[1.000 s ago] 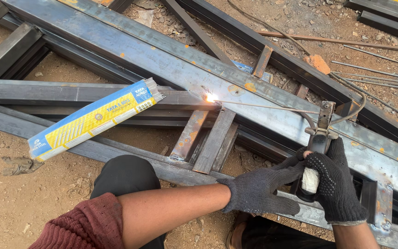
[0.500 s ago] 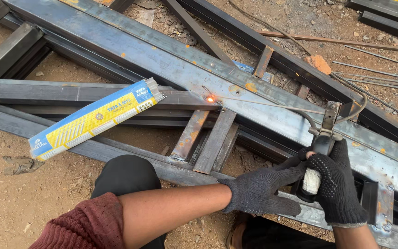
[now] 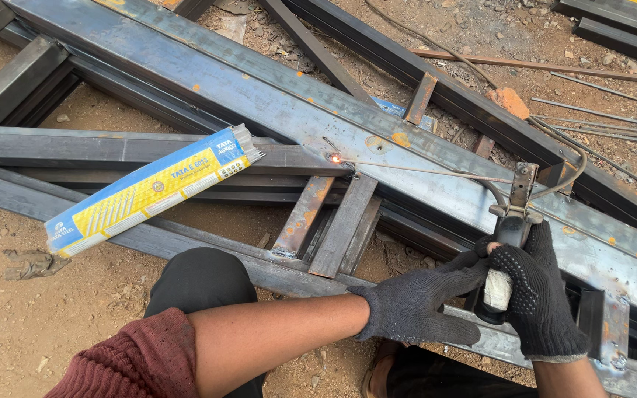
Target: The person uses a welding electrode holder to join metal beams together. They hold the tool with one hand and position it against the frame while sparks are visible at the contact point.
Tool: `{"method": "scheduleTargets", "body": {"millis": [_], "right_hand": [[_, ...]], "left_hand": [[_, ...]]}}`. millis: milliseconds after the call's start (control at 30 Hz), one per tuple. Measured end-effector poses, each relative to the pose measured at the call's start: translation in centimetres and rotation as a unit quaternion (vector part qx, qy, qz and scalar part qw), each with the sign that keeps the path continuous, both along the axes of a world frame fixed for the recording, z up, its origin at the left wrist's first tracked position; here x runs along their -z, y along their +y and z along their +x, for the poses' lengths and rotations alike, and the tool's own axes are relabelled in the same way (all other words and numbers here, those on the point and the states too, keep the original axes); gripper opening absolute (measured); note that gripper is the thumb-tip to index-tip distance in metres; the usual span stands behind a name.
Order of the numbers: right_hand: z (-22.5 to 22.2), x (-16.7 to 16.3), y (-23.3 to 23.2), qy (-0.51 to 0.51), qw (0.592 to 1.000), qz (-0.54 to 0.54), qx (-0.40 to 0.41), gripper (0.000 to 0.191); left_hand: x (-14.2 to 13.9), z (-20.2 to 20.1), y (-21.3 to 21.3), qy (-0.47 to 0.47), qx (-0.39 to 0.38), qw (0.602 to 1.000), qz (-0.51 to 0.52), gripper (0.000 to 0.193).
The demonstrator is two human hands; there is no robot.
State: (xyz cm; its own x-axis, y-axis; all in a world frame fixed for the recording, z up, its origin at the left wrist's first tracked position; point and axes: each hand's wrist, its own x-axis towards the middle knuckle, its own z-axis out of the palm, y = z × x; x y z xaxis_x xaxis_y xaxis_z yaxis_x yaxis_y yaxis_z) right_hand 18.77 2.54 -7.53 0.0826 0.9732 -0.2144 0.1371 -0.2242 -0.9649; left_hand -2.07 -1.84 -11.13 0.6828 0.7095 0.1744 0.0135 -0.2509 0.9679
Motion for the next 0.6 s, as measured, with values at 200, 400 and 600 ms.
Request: {"method": "scheduleTargets", "body": {"millis": [200, 400, 600], "right_hand": [[-0.4, -0.4, -0.1, 0.007, 1.0, 0.01, -0.015, 0.048], [-0.8, -1.0, -0.7, -0.01, 1.0, -0.001, -0.002, 0.043], [-0.8, -0.7, -0.2, 0.05, 0.998, 0.033, -0.007, 0.052]], "left_hand": [[-0.6, -0.3, 0.0, -0.008, 0.002, 1.0, 0.009, 0.1], [-0.7, -0.5, 0.0, -0.038, 0.003, 0.999, 0.024, 0.098], [-0.8, -0.5, 0.0, -0.053, 0.008, 0.998, 0.017, 0.097]]}}
